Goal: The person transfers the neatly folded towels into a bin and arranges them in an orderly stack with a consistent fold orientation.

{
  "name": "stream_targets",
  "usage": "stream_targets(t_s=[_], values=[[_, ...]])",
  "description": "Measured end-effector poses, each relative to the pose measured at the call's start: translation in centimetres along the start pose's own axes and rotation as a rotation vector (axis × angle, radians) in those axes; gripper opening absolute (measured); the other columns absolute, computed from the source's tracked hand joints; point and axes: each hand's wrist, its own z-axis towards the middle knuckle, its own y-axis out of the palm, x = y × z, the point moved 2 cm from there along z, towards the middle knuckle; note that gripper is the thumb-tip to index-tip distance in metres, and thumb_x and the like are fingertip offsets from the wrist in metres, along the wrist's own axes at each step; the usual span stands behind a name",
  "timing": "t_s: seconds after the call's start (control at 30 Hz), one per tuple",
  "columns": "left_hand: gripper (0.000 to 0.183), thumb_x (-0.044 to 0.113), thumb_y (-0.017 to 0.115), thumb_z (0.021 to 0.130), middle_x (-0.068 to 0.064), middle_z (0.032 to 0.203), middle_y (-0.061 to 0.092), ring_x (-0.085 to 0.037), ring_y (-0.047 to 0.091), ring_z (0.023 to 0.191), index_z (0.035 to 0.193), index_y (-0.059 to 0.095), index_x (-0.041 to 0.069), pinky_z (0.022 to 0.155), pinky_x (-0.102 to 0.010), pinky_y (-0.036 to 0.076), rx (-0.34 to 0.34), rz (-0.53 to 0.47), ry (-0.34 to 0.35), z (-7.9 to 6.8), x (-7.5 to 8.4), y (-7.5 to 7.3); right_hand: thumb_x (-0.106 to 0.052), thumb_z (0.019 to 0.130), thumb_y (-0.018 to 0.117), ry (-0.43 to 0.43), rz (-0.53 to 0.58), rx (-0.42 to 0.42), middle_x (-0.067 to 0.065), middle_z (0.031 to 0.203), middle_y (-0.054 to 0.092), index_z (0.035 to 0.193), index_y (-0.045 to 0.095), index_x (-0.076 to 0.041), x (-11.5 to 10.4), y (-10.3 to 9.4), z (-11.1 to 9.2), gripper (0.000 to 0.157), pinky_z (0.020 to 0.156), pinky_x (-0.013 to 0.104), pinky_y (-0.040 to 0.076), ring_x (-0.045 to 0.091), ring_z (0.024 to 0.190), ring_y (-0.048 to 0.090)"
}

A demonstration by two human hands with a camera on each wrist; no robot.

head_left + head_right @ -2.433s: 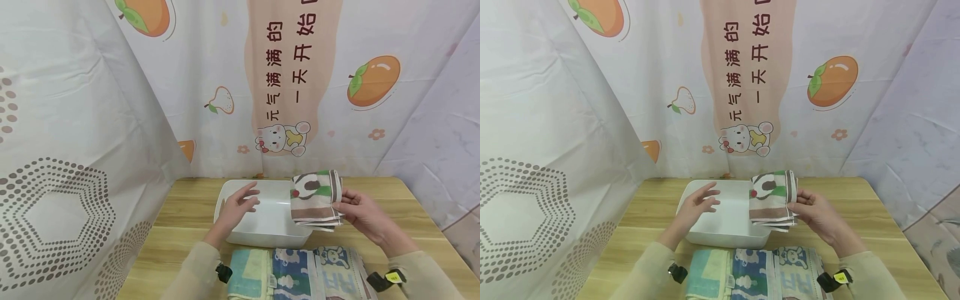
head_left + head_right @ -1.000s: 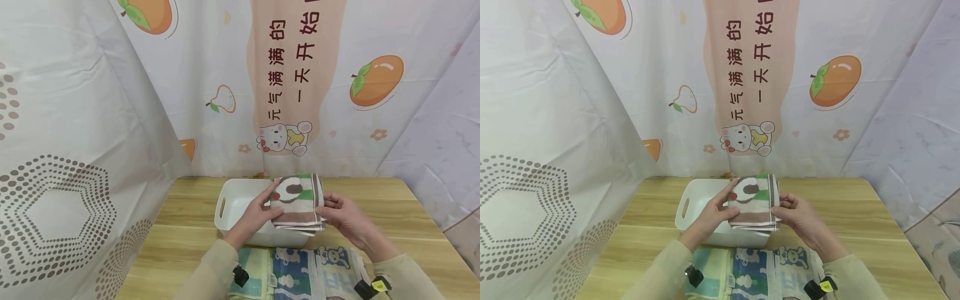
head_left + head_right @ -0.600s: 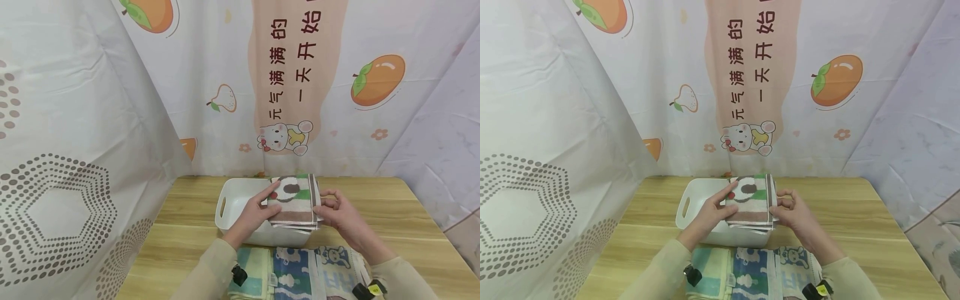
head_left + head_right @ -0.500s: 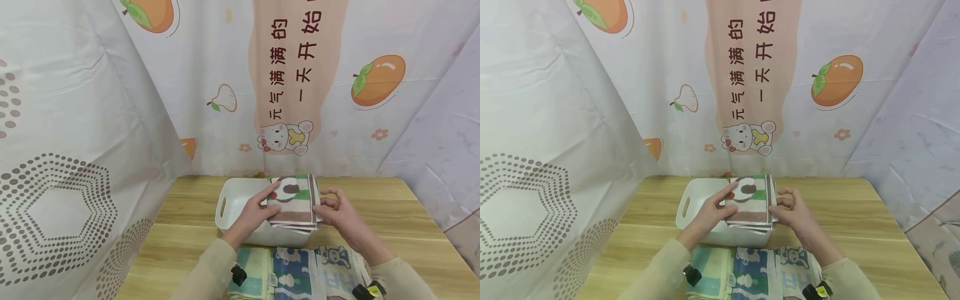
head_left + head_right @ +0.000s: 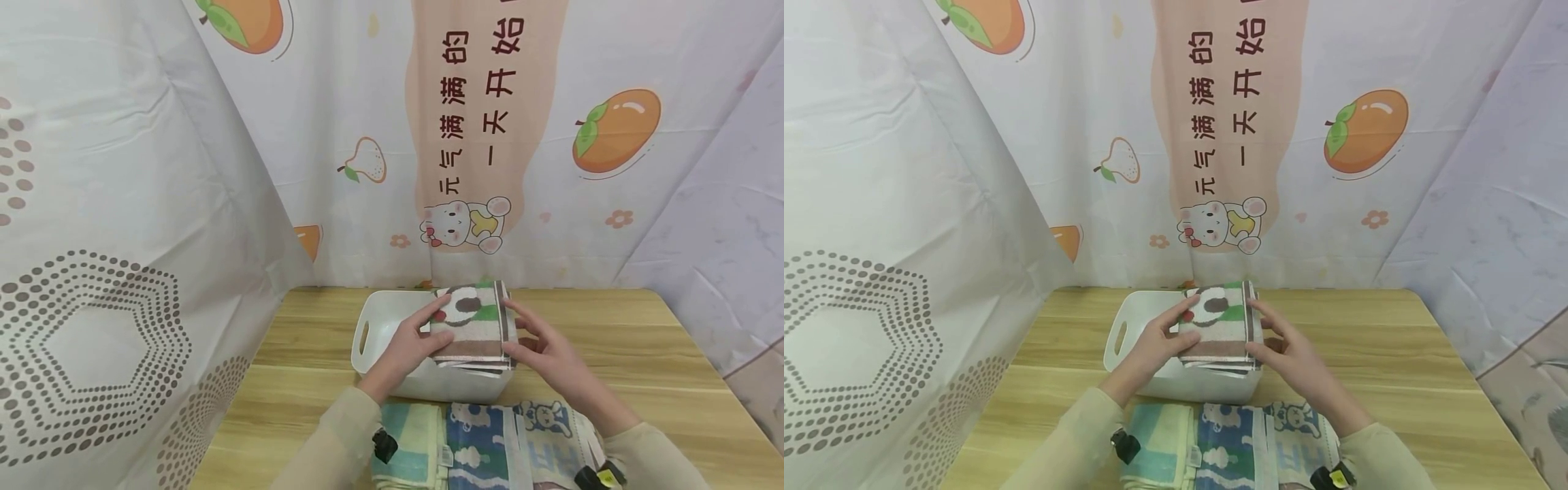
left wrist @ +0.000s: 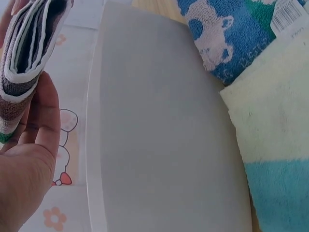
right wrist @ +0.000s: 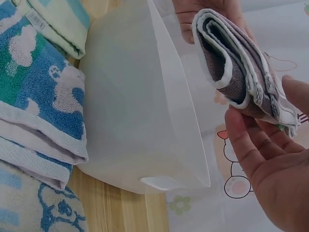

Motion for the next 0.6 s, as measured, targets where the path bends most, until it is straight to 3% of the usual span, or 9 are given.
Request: stream_targets(t_s=[0.1, 0.2, 0.43, 0.6], values=[[0.060, 0.033, 0.075, 0.095, 0.002, 0.148, 0.052, -0.021, 0.063, 0.116, 0.146, 0.050, 0.050, 0.096, -0.037, 0.054, -0.010, 0.003, 0.002, 0.1, 0.0, -0.2, -0.028, 0.103, 0.065, 0.030, -0.050, -0.015, 0.019, 0.161, 0.030, 0.160, 0.033, -0.036, 0.0, 0.0, 0.0, 0.066, 0.086, 0.031, 0.058, 0.034, 0.117, 0.062], [0.059, 0.030, 0.075, 0.096, -0.001, 0.145, 0.053, -0.021, 0.064, 0.113, 0.147, 0.051, 0.047, 0.093, -0.035, 0.055, -0.018, 0.011, 0.014, 0.2, 0.1, -0.4, -0.029, 0.104, 0.063, 0.023, -0.067, -0.018, 0.017, 0.166, 0.024, 0.160, 0.036, -0.032, -0.1, 0.1, 0.1, 0.062, 0.086, 0.031, 0.058, 0.036, 0.120, 0.061], [0.053, 0.029, 0.072, 0.098, -0.004, 0.129, 0.057, -0.019, 0.068, 0.100, 0.146, 0.054, 0.043, 0.079, -0.028, 0.055, -0.021, 0.021, 0.028, 0.5, 0.0, -0.9, -0.031, 0.103, 0.063, 0.024, -0.089, 0.012, 0.021, 0.156, 0.039, 0.157, 0.043, -0.025, -0.4, 0.2, 0.7, 0.058, 0.085, 0.030, 0.058, 0.037, 0.120, 0.061], [0.051, 0.031, 0.071, 0.098, -0.003, 0.132, 0.056, -0.019, 0.068, 0.104, 0.145, 0.055, 0.042, 0.078, -0.028, 0.056, -0.030, 0.040, 0.014, 0.7, 0.1, -1.2, -0.034, 0.103, 0.063, 0.035, -0.152, 0.035, 0.018, 0.150, 0.047, 0.155, 0.046, -0.023, -0.4, 0.1, 1.3, 0.056, 0.090, 0.031, 0.055, 0.041, 0.128, 0.053]])
